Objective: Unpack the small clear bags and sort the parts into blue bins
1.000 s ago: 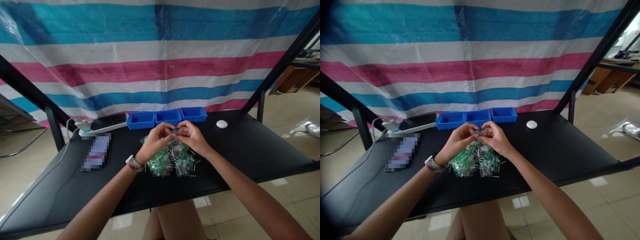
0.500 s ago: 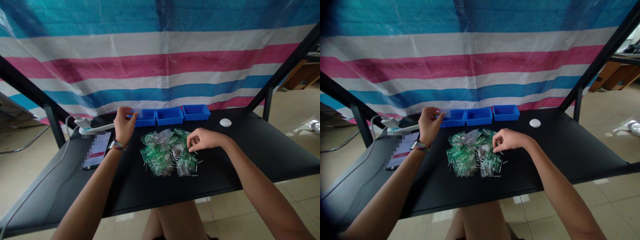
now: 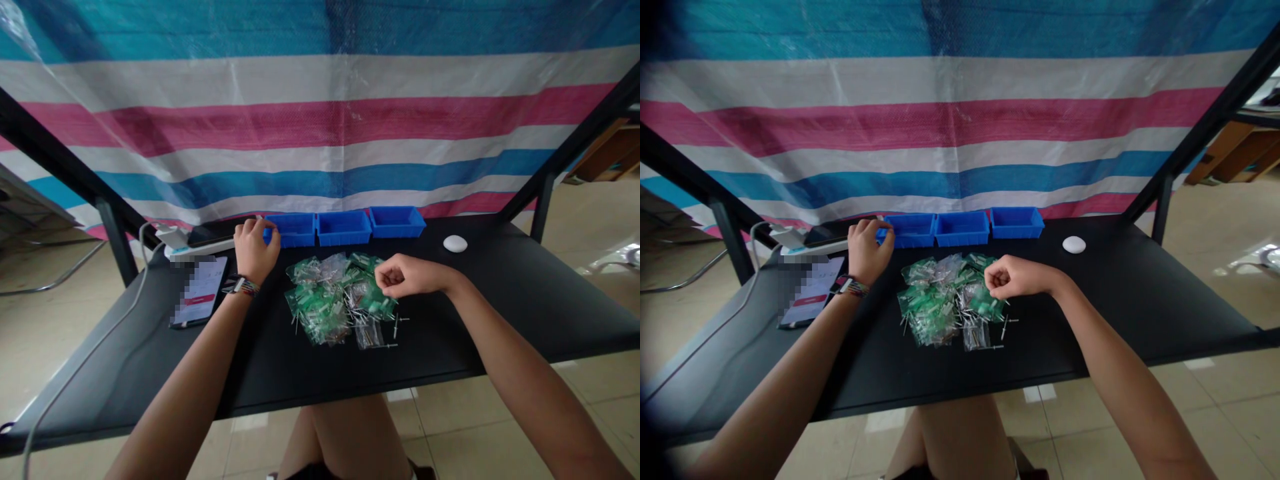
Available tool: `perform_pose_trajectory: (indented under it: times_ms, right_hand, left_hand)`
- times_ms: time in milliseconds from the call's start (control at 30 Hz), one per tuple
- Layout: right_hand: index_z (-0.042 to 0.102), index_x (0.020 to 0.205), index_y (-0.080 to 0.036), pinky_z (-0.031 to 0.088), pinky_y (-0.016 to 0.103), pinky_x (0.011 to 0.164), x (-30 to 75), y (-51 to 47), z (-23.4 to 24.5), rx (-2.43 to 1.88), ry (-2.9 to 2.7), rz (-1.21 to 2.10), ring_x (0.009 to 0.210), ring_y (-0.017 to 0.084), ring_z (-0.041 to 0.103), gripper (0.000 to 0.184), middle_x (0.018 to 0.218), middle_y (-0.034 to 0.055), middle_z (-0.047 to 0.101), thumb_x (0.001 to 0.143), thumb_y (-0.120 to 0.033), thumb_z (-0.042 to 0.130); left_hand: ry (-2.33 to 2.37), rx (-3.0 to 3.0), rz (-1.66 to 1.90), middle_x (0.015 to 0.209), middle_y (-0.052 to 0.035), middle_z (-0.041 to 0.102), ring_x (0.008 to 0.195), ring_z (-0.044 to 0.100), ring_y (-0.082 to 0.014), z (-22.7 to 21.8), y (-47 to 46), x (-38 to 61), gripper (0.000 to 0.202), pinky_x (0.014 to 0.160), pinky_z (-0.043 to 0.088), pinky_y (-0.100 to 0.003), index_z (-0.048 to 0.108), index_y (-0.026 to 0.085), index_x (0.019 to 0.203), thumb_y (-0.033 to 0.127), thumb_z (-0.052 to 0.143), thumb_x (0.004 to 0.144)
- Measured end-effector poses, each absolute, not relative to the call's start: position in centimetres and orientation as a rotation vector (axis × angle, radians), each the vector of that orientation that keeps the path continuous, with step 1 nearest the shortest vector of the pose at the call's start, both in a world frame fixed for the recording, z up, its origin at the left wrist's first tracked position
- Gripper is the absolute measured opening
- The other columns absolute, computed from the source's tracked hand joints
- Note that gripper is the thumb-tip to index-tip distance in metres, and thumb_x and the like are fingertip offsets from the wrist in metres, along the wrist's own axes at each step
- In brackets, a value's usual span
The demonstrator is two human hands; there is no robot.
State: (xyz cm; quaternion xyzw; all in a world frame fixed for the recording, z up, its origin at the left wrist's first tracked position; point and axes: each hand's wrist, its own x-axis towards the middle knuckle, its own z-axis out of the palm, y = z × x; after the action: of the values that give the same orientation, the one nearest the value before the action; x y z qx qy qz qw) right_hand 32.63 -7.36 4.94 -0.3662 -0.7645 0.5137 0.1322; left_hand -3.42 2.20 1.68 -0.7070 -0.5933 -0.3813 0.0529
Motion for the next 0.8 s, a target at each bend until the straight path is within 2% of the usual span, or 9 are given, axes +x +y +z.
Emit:
perform_pose_trajectory:
  times_ms: [200,333,500,633,700,800]
  right_hand:
    - [0.059,0.077,-0.019,0.034,0.021,0.047,34.0,-5.8,3.9,-0.925,-1.666,1.539,0.051,0.008,0.044,0.025,0.063,-0.0055,0.052,0.083,-0.035,0.077]
    - [0.059,0.077,-0.02,0.036,0.021,0.043,34.6,-4.3,3.1,-0.969,-1.199,1.34,0.046,0.007,0.045,0.026,0.061,-0.0061,0.053,0.077,-0.033,0.082]
    - [0.063,0.076,-0.019,0.043,0.018,0.044,35.5,-2.8,2.5,-1.003,-0.861,1.036,0.05,0.007,0.054,0.024,0.067,-0.0035,0.063,0.071,-0.03,0.084]
    - [0.071,0.088,-0.02,0.052,0.02,0.051,36.0,-2.0,1.7,-1.121,-0.81,0.961,0.057,0.008,0.062,0.021,0.09,0.0032,0.078,0.072,-0.031,0.081]
    - [0.073,0.094,-0.02,0.051,0.022,0.049,36.3,-1.7,1.3,-1.233,-0.886,0.872,0.056,0.01,0.062,0.022,0.094,0.0051,0.079,0.076,-0.033,0.076]
    - [0.076,0.098,-0.019,0.054,0.029,0.053,36.9,-1.6,0.8,-1.413,-1.176,0.436,0.057,0.015,0.062,0.021,0.096,0.0076,0.077,0.083,-0.031,0.069]
  left_hand:
    - [-1.805,-2.192,-0.939,0.108,-0.0162,0.068,0.11,0.058,-0.0383,1.1,1.8,-2.6,0.03,0.1,0.045,-0.051,0.074,0.018,0.101,0.036,0.05,0.098]
    - [-1.814,-2.175,-0.902,0.108,-0.0157,0.069,0.11,0.059,-0.0383,1.1,1.7,-2.4,0.027,0.099,0.045,-0.05,0.073,0.019,0.101,0.035,0.052,0.096]
    - [-1.823,-2.174,-0.912,0.106,-0.0152,0.068,0.109,0.059,-0.0381,1.1,1.8,-2.4,0.025,0.098,0.045,-0.049,0.073,0.02,0.099,0.035,0.053,0.095]
    - [-1.825,-2.177,-0.932,0.106,-0.0153,0.068,0.11,0.059,-0.038,1.1,1.7,-2.3,0.025,0.098,0.045,-0.05,0.072,0.019,0.098,0.034,0.053,0.095]
    - [-1.828,-2.171,-0.947,0.106,-0.0154,0.068,0.11,0.058,-0.0387,1.0,1.6,-2.2,0.024,0.098,0.044,-0.051,0.072,0.019,0.098,0.034,0.053,0.095]
    - [-1.819,-2.169,-0.975,0.108,-0.0156,0.068,0.113,0.057,-0.0408,0.9,1.4,-2.1,0.024,0.1,0.043,-0.053,0.073,0.02,0.102,0.034,0.056,0.095]
